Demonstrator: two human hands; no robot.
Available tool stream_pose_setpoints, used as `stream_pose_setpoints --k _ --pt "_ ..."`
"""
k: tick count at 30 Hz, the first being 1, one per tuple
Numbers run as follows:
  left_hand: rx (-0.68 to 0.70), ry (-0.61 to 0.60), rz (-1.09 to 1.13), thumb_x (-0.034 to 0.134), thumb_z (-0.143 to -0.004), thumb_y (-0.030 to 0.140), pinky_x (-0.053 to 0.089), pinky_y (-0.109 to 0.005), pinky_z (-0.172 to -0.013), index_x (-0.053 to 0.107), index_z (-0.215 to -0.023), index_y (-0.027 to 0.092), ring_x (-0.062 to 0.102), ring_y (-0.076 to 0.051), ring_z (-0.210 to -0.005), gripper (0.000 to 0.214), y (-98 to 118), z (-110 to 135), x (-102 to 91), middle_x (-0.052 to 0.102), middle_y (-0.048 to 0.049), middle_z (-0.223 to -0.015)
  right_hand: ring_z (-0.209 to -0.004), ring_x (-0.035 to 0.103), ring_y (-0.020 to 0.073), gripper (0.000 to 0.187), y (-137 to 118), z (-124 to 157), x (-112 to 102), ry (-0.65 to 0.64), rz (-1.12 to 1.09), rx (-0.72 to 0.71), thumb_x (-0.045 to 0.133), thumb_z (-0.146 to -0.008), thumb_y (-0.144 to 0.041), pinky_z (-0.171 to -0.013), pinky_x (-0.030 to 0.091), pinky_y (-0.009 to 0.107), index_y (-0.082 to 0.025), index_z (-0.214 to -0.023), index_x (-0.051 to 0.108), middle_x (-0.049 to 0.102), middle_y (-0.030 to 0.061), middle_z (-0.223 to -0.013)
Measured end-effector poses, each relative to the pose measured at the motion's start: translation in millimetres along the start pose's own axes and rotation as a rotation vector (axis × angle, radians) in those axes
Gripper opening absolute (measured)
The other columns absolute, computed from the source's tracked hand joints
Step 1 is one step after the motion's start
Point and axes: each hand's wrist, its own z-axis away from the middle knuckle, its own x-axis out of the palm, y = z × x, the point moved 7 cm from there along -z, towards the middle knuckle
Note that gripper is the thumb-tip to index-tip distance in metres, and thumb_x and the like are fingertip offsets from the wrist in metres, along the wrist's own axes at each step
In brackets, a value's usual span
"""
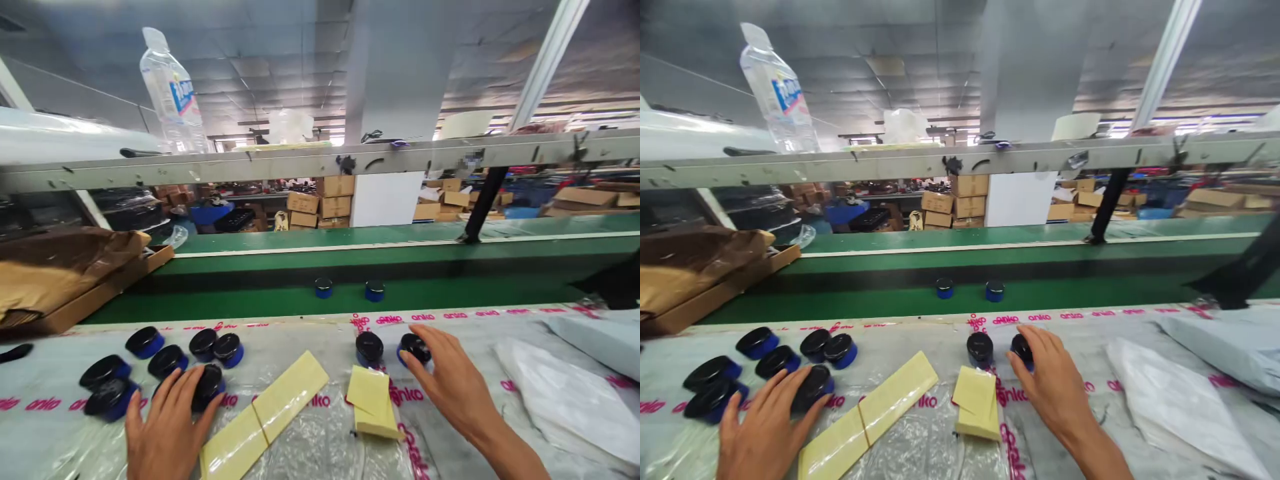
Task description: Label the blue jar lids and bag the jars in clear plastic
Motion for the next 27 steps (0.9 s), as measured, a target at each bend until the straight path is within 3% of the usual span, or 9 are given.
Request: stream_pose_setpoints --k 6,12,15,17,20,23,25,27 --pt "-0.004 0.008 0.010 0.039 -0.095 0.042 0.035 -0.063 -0.109 0.060 -0.123 0.012 0.055 -0.042 -0.126 0.046 10 -1 -3.4 0.062 -0.0235 -0.131 -0.128 0.054 0.0316 0.046 9 -9 29 -0.209 -0.075 -0.004 0.055 -0.091 -0.037 -0.104 0.049 0.052 -0.020 -0.133 0.058 0.062 0.0127 -0.136" --pt "0.047 0.091 0.185 0.048 -0.093 0.044 0.046 -0.058 -0.102 0.056 -0.127 0.018 0.056 -0.040 -0.125 0.044 30 -15 -23.8 0.059 -0.0203 -0.133 -0.128 0.054 0.0325 0.046 13 -7 36 -0.199 -0.084 0.044 0.055 -0.090 -0.033 -0.106 0.048 0.054 -0.018 -0.134 0.058 0.061 0.0148 -0.137" --pt "0.140 0.119 0.338 0.055 -0.092 0.043 0.049 -0.055 -0.101 0.054 -0.132 0.029 0.059 -0.035 -0.124 0.042 62 -20 -25.9 0.061 -0.0115 -0.135 -0.131 0.053 0.0320 0.049 17 -6 37 -0.194 -0.072 0.077 0.056 -0.089 -0.029 -0.107 0.047 0.053 -0.020 -0.137 0.056 0.057 0.0144 -0.142" --pt "0.148 0.077 0.475 0.056 -0.092 0.043 0.053 -0.053 -0.100 0.053 -0.132 0.035 0.060 -0.032 -0.125 0.041 92 -22 -19.4 0.061 -0.0068 -0.137 -0.130 0.053 0.0316 0.049 18 -8 36 -0.203 -0.064 0.081 0.056 -0.088 -0.024 -0.104 0.051 0.052 -0.020 -0.137 0.056 0.057 0.0137 -0.142" --pt "0.093 -0.094 0.710 0.056 -0.092 0.038 0.052 -0.053 -0.104 0.050 -0.138 0.034 0.056 -0.031 -0.131 0.046 148 -18 -1.9 0.056 -0.0074 -0.145 -0.129 0.054 0.0306 0.050 12 -12 34 -0.223 -0.074 0.059 0.053 -0.088 -0.019 -0.100 0.054 0.050 -0.020 -0.137 0.055 0.057 0.0123 -0.141" --pt "0.116 -0.234 0.905 0.062 -0.087 0.029 0.048 -0.054 -0.110 0.038 -0.150 0.029 0.049 -0.032 -0.138 0.067 200 -10 5.6 0.051 -0.0115 -0.151 -0.132 0.052 0.0266 0.052 2 -13 37 -0.251 -0.117 -0.005 0.053 -0.086 -0.016 -0.107 0.049 0.046 -0.021 -0.138 0.055 0.057 0.0100 -0.142" --pt "0.114 -0.294 0.975 0.062 -0.088 0.030 0.046 -0.054 -0.112 0.036 -0.152 0.029 0.047 -0.032 -0.141 0.069 217 -12 5.1 0.049 -0.0116 -0.153 -0.134 0.051 0.0243 0.055 -4 -11 40 -0.270 -0.158 -0.046 0.053 -0.085 -0.014 -0.111 0.046 0.044 -0.022 -0.139 0.054 0.057 0.0093 -0.143" --pt "0.093 -0.380 1.005 0.055 -0.094 0.036 0.047 -0.050 -0.112 0.042 -0.149 0.031 0.048 -0.029 -0.140 0.057 220 -26 6.1 0.049 -0.0085 -0.153 -0.135 0.050 0.0242 0.058 -6 -9 43 -0.290 -0.199 -0.067 0.054 -0.083 -0.014 -0.113 0.044 0.044 -0.021 -0.141 0.052 0.056 0.0101 -0.144"
